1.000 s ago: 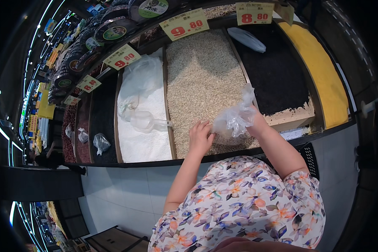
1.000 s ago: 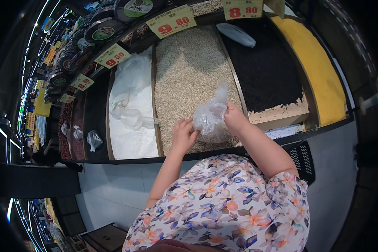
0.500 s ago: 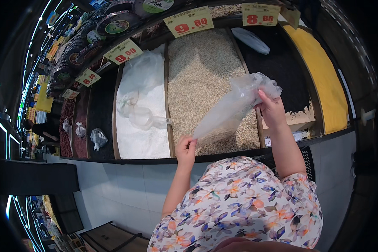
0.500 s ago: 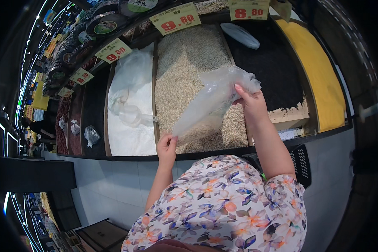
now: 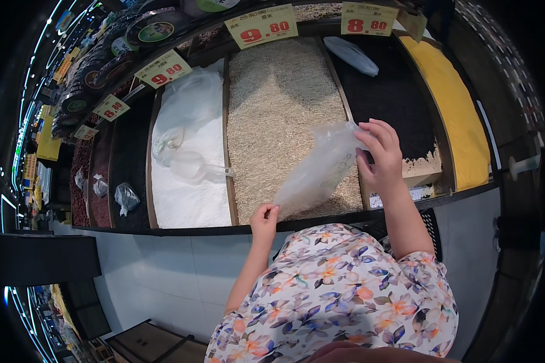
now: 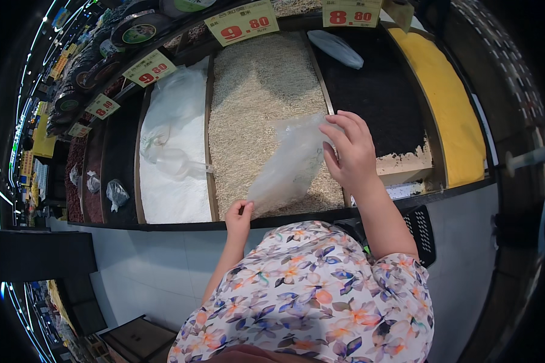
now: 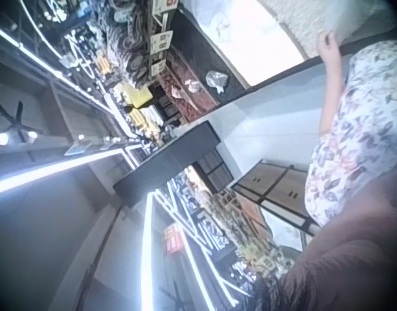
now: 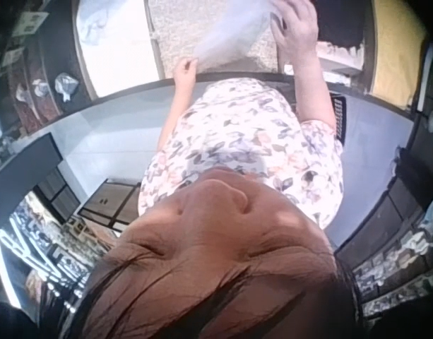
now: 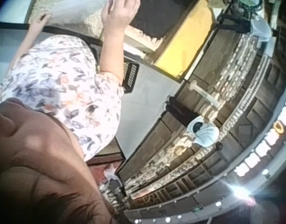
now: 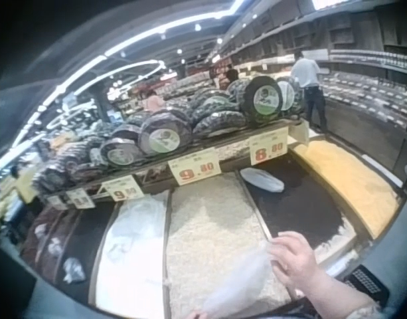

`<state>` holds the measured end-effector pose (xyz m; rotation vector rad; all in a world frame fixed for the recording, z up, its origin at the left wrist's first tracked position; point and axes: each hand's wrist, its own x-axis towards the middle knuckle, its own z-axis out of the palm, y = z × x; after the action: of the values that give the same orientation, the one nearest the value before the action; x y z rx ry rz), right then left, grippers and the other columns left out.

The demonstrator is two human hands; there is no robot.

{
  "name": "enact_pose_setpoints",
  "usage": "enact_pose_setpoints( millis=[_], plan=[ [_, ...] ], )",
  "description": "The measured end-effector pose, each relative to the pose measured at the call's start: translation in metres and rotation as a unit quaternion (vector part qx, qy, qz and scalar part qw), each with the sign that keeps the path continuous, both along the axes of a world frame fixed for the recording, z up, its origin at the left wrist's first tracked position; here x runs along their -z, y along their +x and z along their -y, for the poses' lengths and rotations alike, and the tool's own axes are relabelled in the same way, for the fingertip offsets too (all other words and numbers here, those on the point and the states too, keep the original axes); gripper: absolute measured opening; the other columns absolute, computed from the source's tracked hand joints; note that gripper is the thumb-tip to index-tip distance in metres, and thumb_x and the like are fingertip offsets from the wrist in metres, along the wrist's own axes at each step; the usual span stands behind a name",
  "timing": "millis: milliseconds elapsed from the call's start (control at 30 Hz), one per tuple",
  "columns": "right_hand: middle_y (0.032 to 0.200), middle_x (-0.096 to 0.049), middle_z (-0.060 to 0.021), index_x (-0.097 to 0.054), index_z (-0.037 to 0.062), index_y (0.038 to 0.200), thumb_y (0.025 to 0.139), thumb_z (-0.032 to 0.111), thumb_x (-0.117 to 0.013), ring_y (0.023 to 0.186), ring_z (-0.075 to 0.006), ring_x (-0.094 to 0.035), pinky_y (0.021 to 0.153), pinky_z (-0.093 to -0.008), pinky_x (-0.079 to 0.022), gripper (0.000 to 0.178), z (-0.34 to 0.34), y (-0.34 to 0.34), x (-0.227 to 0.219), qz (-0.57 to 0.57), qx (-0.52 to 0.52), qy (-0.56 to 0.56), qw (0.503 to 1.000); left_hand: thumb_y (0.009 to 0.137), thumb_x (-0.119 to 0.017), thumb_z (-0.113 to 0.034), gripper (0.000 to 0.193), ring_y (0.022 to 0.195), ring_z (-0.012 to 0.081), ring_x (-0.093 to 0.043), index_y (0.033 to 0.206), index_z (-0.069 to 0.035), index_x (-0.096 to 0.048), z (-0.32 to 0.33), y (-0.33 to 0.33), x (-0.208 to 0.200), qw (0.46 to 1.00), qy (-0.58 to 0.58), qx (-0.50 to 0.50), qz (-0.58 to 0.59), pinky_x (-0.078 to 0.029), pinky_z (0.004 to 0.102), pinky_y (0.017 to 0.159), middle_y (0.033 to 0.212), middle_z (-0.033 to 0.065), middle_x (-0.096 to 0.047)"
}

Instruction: The person bags and ties plastic bags of different grains and legumes from open bins, including light-colored rice, black beans, red beans, and red dates, placing them into a handheld shopping basket.

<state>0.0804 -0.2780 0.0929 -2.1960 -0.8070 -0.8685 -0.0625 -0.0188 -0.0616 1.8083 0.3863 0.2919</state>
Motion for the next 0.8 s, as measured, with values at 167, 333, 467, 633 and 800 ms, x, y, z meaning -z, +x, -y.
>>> enact_pose_setpoints(
  millis=[167, 333, 467, 633, 800],
  plan=[
    [0.098, -0.056, -0.0106, -0.060, 0.0067, 0.097, 0.061, 0.005, -0.070, 0.094, -0.0285, -0.053, 0.076, -0.0384, -0.045, 0.038, -0.014, -0.013, -0.022, -0.020, -0.027, 0.023, 0.999, 0.077, -0.064, -0.008, 0.010, 0.060, 0.0100, -0.048, 0.076, 0.000, -0.058, 0.003, -0.002, 0.001, 0.996, 0.079, 0.022, 0.020, -0.038, 0.0233, 0.055, 0.068, 0.0036, -0.053],
    [0.082, -0.056, -0.0075, -0.058, 0.0052, 0.095, 0.062, 0.006, -0.070, 0.076, -0.0268, -0.056, 0.065, -0.0371, -0.045, 0.035, -0.011, -0.007, -0.008, 0.005, -0.027, -0.088, 0.996, 0.075, -0.064, -0.007, 0.009, 0.063, 0.0124, -0.050, 0.076, 0.000, -0.059, 0.006, -0.006, -0.001, 0.998, 0.065, 0.022, -0.003, -0.040, 0.0239, 0.058, 0.071, 0.0054, -0.054],
    [0.066, -0.052, -0.0082, -0.053, 0.0036, 0.084, 0.070, 0.003, -0.064, 0.061, -0.0263, -0.054, 0.053, -0.0346, -0.043, 0.018, -0.016, -0.019, -0.010, -0.061, -0.070, -0.012, 0.996, 0.073, -0.066, -0.008, 0.013, 0.068, 0.0179, -0.054, 0.082, -0.001, -0.059, 0.004, -0.010, -0.006, 0.997, 0.057, 0.040, -0.045, -0.044, 0.0262, 0.063, 0.078, 0.0085, -0.056],
    [0.063, -0.052, -0.0162, -0.048, 0.0007, 0.078, 0.084, 0.012, -0.054, 0.058, -0.0307, -0.055, 0.054, -0.0338, -0.042, 0.014, -0.017, -0.042, -0.036, -0.431, -0.192, 0.046, 0.880, 0.069, -0.069, -0.011, 0.028, 0.085, 0.0271, -0.056, 0.094, -0.004, -0.058, -0.006, -0.022, 0.003, 0.978, 0.195, 0.075, -0.002, -0.046, 0.0335, 0.073, 0.091, 0.0117, -0.057],
    [0.063, -0.054, -0.0156, -0.054, -0.0015, 0.077, 0.077, 0.038, -0.062, 0.055, -0.0346, -0.054, 0.054, -0.0374, -0.044, 0.040, -0.020, -0.041, -0.011, -0.348, -0.258, -0.116, 0.894, 0.068, -0.070, -0.015, 0.035, 0.093, 0.0303, -0.054, 0.099, -0.006, -0.058, -0.014, -0.035, 0.010, 0.950, 0.293, 0.081, -0.064, -0.045, 0.0371, 0.080, 0.096, 0.0118, -0.057]
  ],
)
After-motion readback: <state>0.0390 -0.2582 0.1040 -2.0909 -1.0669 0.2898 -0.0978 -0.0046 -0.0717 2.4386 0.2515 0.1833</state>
